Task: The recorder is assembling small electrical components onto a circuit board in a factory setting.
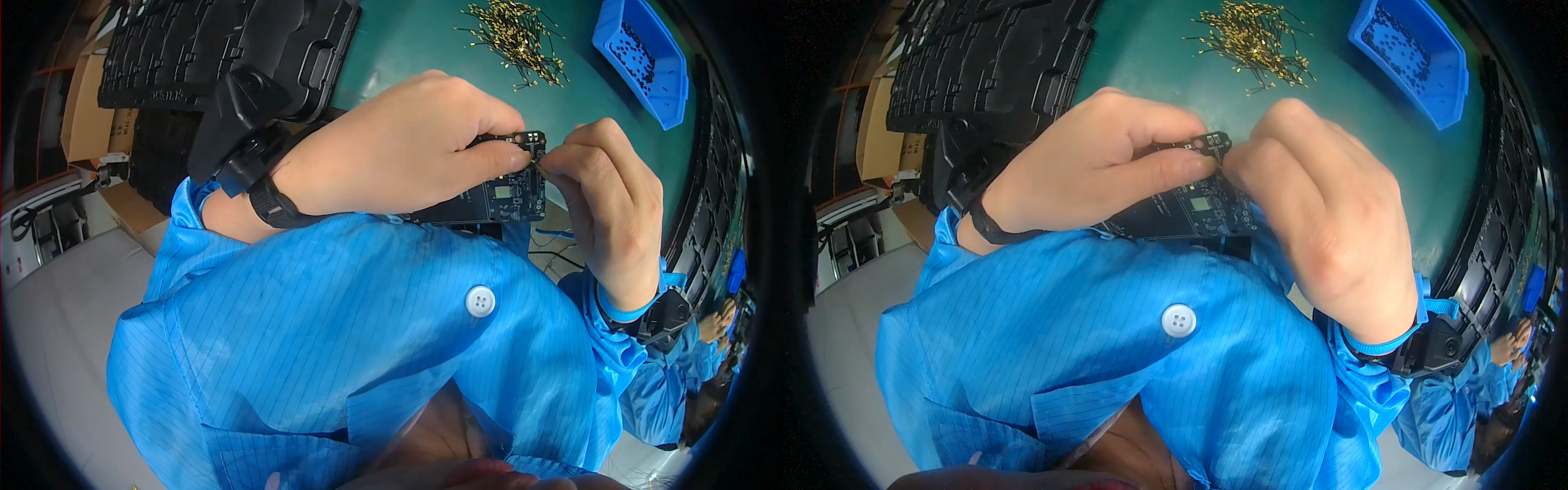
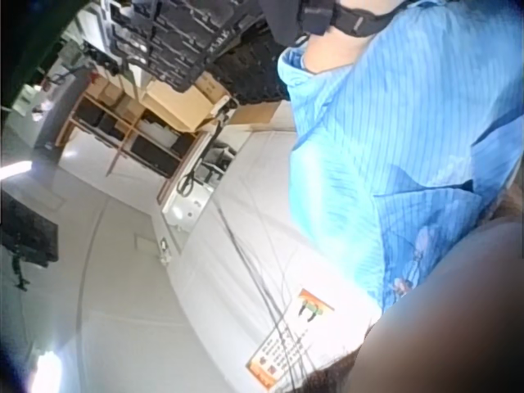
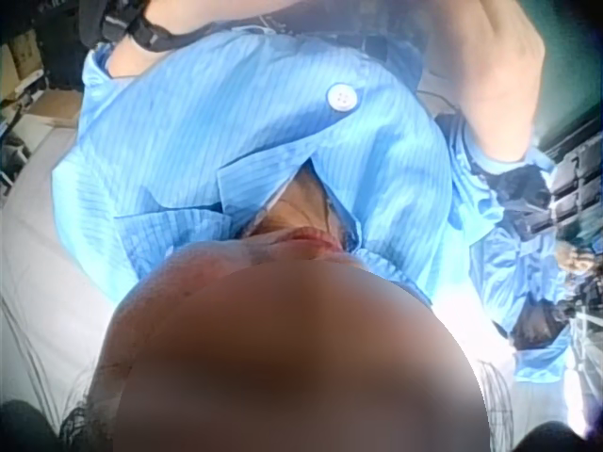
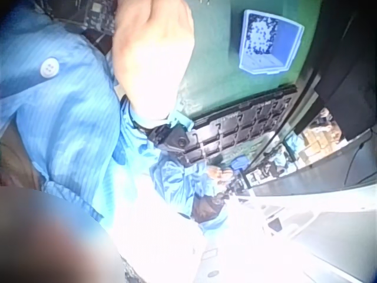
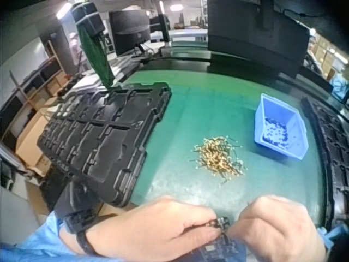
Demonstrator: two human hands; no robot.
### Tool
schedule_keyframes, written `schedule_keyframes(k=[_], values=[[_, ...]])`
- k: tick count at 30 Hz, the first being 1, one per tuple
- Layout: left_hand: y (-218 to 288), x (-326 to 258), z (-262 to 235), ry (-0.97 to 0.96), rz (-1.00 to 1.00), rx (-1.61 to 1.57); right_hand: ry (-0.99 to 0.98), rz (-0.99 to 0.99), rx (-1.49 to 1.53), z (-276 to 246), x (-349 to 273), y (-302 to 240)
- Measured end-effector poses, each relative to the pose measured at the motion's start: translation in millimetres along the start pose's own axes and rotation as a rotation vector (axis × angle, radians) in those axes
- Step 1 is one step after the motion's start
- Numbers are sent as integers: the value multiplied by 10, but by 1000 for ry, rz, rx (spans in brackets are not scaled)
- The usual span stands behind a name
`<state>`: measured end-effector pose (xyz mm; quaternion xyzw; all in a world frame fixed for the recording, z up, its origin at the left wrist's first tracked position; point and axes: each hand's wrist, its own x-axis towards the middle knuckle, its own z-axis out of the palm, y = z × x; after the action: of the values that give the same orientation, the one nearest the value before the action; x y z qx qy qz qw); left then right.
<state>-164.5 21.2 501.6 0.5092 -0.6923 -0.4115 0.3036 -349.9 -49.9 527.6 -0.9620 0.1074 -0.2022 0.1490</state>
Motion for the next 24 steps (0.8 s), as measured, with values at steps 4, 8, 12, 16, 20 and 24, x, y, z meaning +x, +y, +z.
schedule_keyframes(k=[4,8,12,16,20,24], values=[[-1,1,42,50,33,6,37,47,59,38,-32,1],[-24,-8,97,131,57,22,125,87,157,113,-64,4],[-4,-18,112,171,87,57,187,110,175,149,-73,-21],[-1,-21,120,193,106,56,173,112,155,142,-64,-28],[25,-3,133,167,116,82,202,51,131,146,-101,32],[14,-8,132,174,131,51,237,-42,112,179,-101,98]])
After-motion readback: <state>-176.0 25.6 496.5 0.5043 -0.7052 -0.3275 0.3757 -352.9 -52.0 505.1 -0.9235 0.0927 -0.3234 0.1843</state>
